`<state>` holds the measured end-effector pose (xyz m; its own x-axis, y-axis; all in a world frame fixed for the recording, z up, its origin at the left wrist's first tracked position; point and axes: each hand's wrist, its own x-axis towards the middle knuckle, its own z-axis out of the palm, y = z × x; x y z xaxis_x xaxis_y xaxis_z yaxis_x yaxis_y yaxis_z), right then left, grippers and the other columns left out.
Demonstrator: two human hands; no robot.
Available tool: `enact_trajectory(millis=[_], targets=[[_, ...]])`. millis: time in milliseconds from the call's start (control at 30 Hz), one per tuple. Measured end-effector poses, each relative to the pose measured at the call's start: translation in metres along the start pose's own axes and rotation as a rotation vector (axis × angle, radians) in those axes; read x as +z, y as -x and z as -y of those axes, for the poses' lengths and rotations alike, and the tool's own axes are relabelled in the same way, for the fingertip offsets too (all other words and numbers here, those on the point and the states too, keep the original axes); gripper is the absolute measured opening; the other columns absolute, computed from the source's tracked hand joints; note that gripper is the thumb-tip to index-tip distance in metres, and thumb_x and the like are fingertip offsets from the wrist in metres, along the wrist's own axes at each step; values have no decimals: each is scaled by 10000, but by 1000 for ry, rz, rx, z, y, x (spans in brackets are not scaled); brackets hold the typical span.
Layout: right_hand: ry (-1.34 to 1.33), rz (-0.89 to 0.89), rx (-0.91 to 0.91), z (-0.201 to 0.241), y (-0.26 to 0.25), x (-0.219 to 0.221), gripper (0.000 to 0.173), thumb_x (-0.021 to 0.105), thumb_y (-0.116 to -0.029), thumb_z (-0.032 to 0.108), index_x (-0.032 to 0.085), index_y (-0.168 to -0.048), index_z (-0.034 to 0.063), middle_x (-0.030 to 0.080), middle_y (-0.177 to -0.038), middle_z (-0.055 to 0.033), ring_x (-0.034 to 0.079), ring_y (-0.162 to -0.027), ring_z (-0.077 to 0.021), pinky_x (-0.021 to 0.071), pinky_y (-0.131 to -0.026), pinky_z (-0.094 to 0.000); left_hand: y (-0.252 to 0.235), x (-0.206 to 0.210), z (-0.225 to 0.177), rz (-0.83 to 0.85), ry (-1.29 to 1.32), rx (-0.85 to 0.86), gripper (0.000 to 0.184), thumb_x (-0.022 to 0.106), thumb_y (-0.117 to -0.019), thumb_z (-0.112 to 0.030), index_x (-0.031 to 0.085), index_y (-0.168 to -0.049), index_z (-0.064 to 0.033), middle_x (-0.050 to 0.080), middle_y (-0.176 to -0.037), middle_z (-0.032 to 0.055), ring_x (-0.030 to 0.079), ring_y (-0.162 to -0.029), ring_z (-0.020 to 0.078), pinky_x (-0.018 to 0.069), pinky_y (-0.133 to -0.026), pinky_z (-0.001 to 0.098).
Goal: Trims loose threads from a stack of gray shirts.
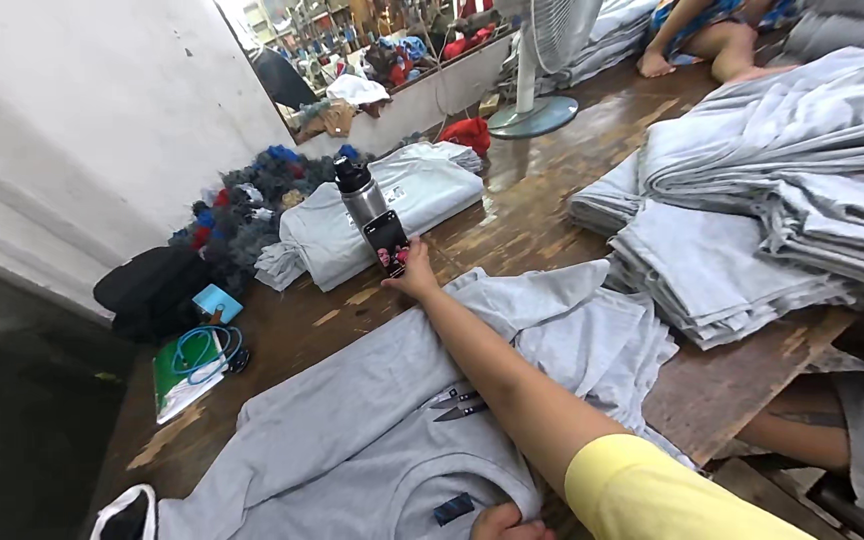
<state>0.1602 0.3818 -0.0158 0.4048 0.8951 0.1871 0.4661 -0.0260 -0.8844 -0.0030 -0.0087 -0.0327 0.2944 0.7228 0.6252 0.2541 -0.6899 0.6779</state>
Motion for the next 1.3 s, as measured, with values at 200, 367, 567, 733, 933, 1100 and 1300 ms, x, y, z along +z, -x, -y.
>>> enact_trajectory(millis=[200, 367, 567, 733, 933, 1100, 1300], targets=[[-37, -61, 12, 6, 22, -25, 1290, 870, -797, 444, 16, -1601, -91, 231, -1617, -355, 426, -1424, -475, 427, -1130, -548, 2, 2, 3, -6, 85, 10, 67, 740, -902, -97, 705, -909, -40, 693, -980, 55, 663, -992, 30, 541, -906, 154], [18, 267, -74, 38, 39, -85, 711, 736, -949, 342, 451, -1380, -147, 613, -1242, -337, 630, -1156, -443, 489, -1014, -591, 6, 2, 0, -24, 140, -57, 86, 740, -920, -142, 706, -937, -65, 709, -1070, 37, 660, -1050, -4, 553, -910, 158], [665, 818, -337, 36, 212, -183, 526, 726, -920, 463, 679, -1047, -46, 673, -982, -281, 653, -964, -496, 469, -826, -718, 3, 0, -1, 5, 245, -117, 92, 739, -930, -178, 717, -964, -95, 708, -1205, 9, 642, -1153, 7, 550, -965, 193], [555, 405, -442, -31, 299, -195, 414, 506, -1039, 385, 645, -1075, -3, 708, -930, -183, 710, -898, -381, 510, -841, -601, 1, -4, -6, 76, 220, -122, 113, 754, -905, -179, 737, -900, -67, 740, -1098, 63, 656, -1142, 45, 537, -972, 196], [-26, 308, -412, -24, 333, -192, 494, 456, -1044, 516, 593, -975, 47, 519, -723, -11, 516, -631, -90, 455, -569, -276, 4, -16, -33, 218, -72, -32, 127, 745, -888, -150, 775, -833, -39, 761, -1047, 148, 696, -1119, 196, 510, -1042, 316], [95, 514, -308, 3, 335, -201, 523, 751, -817, 555, 595, -931, 69, 539, -728, -31, 542, -656, -154, 448, -574, -344, 5, -14, -50, 398, -420, 124, 91, 710, -884, -126, 792, -849, -105, 779, -1018, 102, 740, -1026, 253, 568, -972, 407], [127, 700, -516, 1, 320, -211, 135, 651, -891, 136, 585, -932, 26, 537, -712, -79, 548, -632, -198, 443, -561, -355, 9, -5, -34, 317, -450, 211, 130, 670, -895, -77, 797, -888, -106, 786, -1034, 55, 733, -1068, 214, 556, -989, 352]])
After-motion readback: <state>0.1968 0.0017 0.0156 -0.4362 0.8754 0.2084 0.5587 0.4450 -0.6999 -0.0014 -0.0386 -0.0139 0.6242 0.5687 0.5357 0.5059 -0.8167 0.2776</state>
